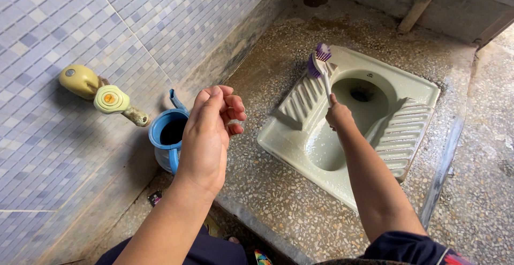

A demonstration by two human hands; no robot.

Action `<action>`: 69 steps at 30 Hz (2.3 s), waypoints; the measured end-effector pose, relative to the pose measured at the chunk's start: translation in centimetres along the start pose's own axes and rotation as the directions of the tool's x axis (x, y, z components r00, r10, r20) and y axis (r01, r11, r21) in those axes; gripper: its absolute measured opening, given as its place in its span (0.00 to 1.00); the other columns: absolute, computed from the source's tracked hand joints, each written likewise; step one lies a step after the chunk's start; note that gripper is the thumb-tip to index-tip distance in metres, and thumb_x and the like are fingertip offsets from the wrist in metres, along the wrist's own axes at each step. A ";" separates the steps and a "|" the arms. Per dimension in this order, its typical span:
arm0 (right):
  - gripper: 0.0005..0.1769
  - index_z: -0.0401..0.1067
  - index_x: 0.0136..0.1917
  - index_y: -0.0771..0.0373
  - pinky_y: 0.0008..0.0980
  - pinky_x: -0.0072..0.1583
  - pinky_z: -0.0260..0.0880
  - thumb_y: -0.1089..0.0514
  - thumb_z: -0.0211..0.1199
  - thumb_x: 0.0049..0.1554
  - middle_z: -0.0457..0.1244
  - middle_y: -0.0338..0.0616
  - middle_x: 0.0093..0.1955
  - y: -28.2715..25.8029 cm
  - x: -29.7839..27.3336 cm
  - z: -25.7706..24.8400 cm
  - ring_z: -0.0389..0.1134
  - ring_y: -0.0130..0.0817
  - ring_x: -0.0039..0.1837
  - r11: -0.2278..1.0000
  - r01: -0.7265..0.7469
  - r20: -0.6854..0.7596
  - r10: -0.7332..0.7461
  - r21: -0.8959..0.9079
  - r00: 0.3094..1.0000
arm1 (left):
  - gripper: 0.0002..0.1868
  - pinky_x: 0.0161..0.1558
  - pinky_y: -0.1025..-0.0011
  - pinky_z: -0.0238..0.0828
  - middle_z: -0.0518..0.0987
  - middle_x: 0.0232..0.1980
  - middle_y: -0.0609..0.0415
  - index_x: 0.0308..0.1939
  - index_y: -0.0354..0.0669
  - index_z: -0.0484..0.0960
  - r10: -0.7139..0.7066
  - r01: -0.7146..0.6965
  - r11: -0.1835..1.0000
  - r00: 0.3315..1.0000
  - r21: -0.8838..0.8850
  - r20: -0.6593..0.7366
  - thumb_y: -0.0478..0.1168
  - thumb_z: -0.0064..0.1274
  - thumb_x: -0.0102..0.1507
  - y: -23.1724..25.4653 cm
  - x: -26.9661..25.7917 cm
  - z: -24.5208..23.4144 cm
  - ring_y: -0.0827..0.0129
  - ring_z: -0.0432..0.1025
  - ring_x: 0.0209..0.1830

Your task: The person cleans a squat toilet by scrubbing the porcelain bowl with a brush and rinsing it with water poured from a pitcher filled at a tap.

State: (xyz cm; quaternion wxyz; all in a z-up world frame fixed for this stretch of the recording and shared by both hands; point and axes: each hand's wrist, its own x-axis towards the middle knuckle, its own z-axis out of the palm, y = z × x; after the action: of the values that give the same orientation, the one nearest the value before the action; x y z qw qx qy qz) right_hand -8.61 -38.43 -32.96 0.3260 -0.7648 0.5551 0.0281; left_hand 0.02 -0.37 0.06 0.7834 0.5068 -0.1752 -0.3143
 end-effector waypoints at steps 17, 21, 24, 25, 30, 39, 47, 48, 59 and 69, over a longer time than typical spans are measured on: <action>0.42 0.46 0.83 0.33 0.42 0.38 0.76 0.64 0.49 0.62 0.69 0.55 0.47 1.0 4.2 -0.2 0.73 0.43 0.38 0.995 -0.054 -0.109 0.063 0.081 0.992 | 0.12 0.44 0.70 0.62 0.74 0.41 0.57 0.48 0.45 0.72 -0.053 0.053 0.999 0.998 -0.001 0.031 0.48 0.40 0.72 -0.2 -0.2 1.3 0.73 0.67 0.42; 0.45 0.44 0.83 0.30 0.40 0.39 0.76 0.65 0.50 0.60 0.70 0.53 0.46 0.2 2.2 -2.3 0.73 0.42 0.38 0.995 -0.094 -0.051 0.096 0.045 0.994 | 0.13 0.44 0.70 0.62 0.74 0.41 0.57 0.48 0.44 0.72 -0.043 0.043 0.999 0.998 -0.009 0.046 0.48 0.40 0.73 0.0 -0.3 1.2 0.72 0.67 0.42; 0.41 0.40 0.84 0.30 0.42 0.38 0.77 0.61 0.47 0.65 0.70 0.58 0.45 1.2 -3.2 -0.7 0.72 0.44 0.36 0.996 -0.082 0.008 0.083 -0.017 0.997 | 0.13 0.44 0.70 0.62 0.74 0.41 0.57 0.48 0.44 0.72 -0.048 0.048 0.999 0.998 -0.009 0.044 0.48 0.39 0.73 0.2 -0.3 1.2 0.72 0.67 0.42; 0.40 0.38 0.84 0.30 0.42 0.37 0.77 0.58 0.47 0.67 0.69 0.60 0.45 1.8 -5.3 0.3 0.72 0.44 0.35 0.998 -0.062 0.036 0.063 -0.033 0.997 | 0.13 0.44 0.70 0.62 0.74 0.41 0.56 0.48 0.44 0.72 -0.045 0.045 0.999 0.998 0.000 0.048 0.48 0.39 0.73 0.2 -0.4 1.2 0.72 0.67 0.42; 0.40 0.39 0.85 0.48 0.47 0.40 0.76 0.57 0.49 0.65 0.70 0.64 0.38 6.0 -13.5 4.2 0.72 0.52 0.33 0.980 0.175 -0.056 -0.181 -0.098 0.982 | 0.12 0.44 0.69 0.63 0.74 0.41 0.57 0.47 0.45 0.72 -0.043 0.043 0.999 0.998 0.008 0.035 0.47 0.39 0.72 0.4 -0.8 0.8 0.71 0.67 0.42; 0.36 0.43 0.84 0.34 0.45 0.41 0.77 0.54 0.47 0.67 0.71 0.57 0.38 0.7 -7.6 1.3 0.72 0.46 0.34 0.996 0.055 0.063 -0.050 -0.068 0.997 | 0.12 0.43 0.70 0.64 0.75 0.40 0.58 0.47 0.46 0.71 -0.007 0.006 0.999 1.000 0.052 0.020 0.47 0.37 0.73 0.2 -0.9 0.3 0.72 0.68 0.40; 0.40 0.40 0.84 0.37 0.46 0.39 0.77 0.58 0.50 0.65 0.70 0.58 0.37 0.6 -8.7 2.9 0.71 0.46 0.32 0.994 0.096 0.079 -0.091 -0.054 0.993 | 0.12 0.43 0.72 0.63 0.75 0.40 0.60 0.48 0.46 0.72 -0.005 0.003 0.999 1.000 0.052 0.026 0.48 0.37 0.73 0.2 -0.8 -0.2 0.75 0.68 0.39; 0.40 0.38 0.85 0.38 0.46 0.38 0.77 0.57 0.49 0.66 0.70 0.59 0.36 2.5 -10.8 4.4 0.71 0.47 0.32 0.990 0.122 0.090 -0.115 -0.073 0.989 | 0.12 0.43 0.73 0.63 0.75 0.40 0.60 0.48 0.46 0.72 0.007 -0.008 0.999 1.000 0.049 0.030 0.48 0.37 0.74 0.2 -0.8 -0.2 0.75 0.68 0.40; 0.38 0.40 0.84 0.38 0.46 0.38 0.71 0.56 0.49 0.66 0.68 0.63 0.38 2.2 -12.2 4.2 0.70 0.48 0.32 0.981 0.136 0.122 -0.119 -0.141 0.985 | 0.16 0.44 0.73 0.66 0.77 0.39 0.61 0.47 0.47 0.72 0.030 -0.035 0.994 0.998 0.106 0.048 0.53 0.38 0.73 0.0 -1.1 1.4 0.77 0.69 0.40; 0.37 0.32 0.85 0.40 0.45 0.36 0.78 0.56 0.43 0.69 0.67 0.59 0.37 3.3 -13.2 7.7 0.72 0.47 0.37 0.907 0.259 0.152 -0.220 -0.332 0.964 | 0.15 0.43 0.73 0.66 0.77 0.39 0.62 0.48 0.48 0.72 0.029 -0.034 0.991 0.999 0.128 0.041 0.53 0.39 0.73 -0.6 -1.0 0.7 0.77 0.69 0.39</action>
State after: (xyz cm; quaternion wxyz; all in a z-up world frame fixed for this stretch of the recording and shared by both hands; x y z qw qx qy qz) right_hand -14.08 -23.96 -35.20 0.2165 -0.8700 0.4240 0.1282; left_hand -1.32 -0.36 -0.19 0.7503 0.5472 -0.2186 -0.2997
